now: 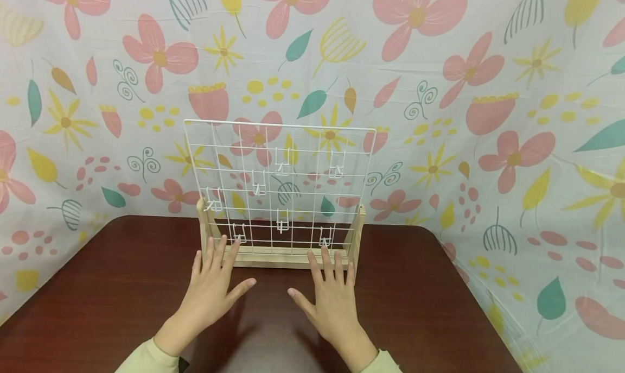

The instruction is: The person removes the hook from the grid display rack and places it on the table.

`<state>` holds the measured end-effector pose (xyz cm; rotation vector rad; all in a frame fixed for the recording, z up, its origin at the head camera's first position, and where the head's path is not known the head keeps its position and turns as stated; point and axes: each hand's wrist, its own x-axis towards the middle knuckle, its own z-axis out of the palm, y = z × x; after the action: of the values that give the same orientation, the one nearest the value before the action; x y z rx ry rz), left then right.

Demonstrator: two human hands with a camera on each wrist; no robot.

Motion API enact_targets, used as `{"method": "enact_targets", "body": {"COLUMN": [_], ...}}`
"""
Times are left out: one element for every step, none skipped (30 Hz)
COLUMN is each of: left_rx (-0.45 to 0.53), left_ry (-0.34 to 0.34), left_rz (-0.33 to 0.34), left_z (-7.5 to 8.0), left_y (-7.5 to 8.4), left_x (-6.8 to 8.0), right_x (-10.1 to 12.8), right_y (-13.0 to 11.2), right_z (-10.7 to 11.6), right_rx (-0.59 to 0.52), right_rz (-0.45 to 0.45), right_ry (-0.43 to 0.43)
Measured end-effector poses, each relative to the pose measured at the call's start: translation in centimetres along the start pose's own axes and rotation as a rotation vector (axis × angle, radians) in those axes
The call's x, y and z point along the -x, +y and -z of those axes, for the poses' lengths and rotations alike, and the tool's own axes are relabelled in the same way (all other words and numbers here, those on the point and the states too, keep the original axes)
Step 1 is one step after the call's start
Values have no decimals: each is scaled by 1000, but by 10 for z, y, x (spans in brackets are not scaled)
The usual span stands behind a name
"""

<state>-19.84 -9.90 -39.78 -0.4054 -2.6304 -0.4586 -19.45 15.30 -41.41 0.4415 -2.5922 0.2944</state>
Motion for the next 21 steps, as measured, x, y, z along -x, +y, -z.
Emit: {"method": "enact_targets", "body": {"left_rx": [-1, -1, 3, 7, 8, 16, 23, 30, 37, 42, 49, 57, 59, 65, 70, 72, 76, 81, 87, 96, 99], "left_ry": [7, 15, 19, 22, 28, 30, 37, 46, 56, 71, 87, 101, 120, 136, 151, 166, 178, 190, 202, 212, 224], "left_rz": [-2, -3, -4, -5, -7, -8, -11, -15, -19, -25, -30, -36, -45, -53, -61, -69, -76, -83, -89, -95, -102], "left_z": [0, 1, 2, 3, 3, 5, 6, 7, 8, 10, 11, 12, 14, 15, 16, 17, 17, 19, 20, 21, 21], "left_y": [0, 0, -1, -1, -1, -1, -1, -1, -2, -2, -2, -3, -3, -3, -4, -4, -5, -5, -6, -6, -6], "left_x": [0, -1, -1, -2, -3, -4, -5, -6, -7, -8, -9, -10, -11, -12, -12, -13, -14, -14, -15, -15, -16], "right_x": [0, -1, -1, -1, -2, -3, -3, -4, -5, -5, -6, -7, -7, -7, -8, -8, -8, -9, -9, -9, -9], "right_y": [0, 0, 1, 1, 2, 2, 3, 3, 4, 4, 5, 5, 6, 7, 7, 8, 9, 10, 11, 12, 13], "right_z": [0, 0, 1, 1, 1, 2, 2, 2, 3, 3, 4, 4, 5, 5, 5, 6, 6, 6, 6, 6, 6], "right_rx": [0, -2, -5, -7, -11, -14, -18, -24, -29, -36, -40, -43, -48, -53, -58, -64, -68, -74, -82, -88, -92], "right_rz": [1, 2, 1, -1, -2, -4, -5, -6, -6, -4, 0, 4, 9, 15, 20, 25, 29, 31, 31, 32, 31], "right_ry": [1, 2, 2, 1, 4, 5, 5, 8, 11, 16, 22, 28, 38, 50, 63, 76, 89, 98, 107, 115, 120]}}
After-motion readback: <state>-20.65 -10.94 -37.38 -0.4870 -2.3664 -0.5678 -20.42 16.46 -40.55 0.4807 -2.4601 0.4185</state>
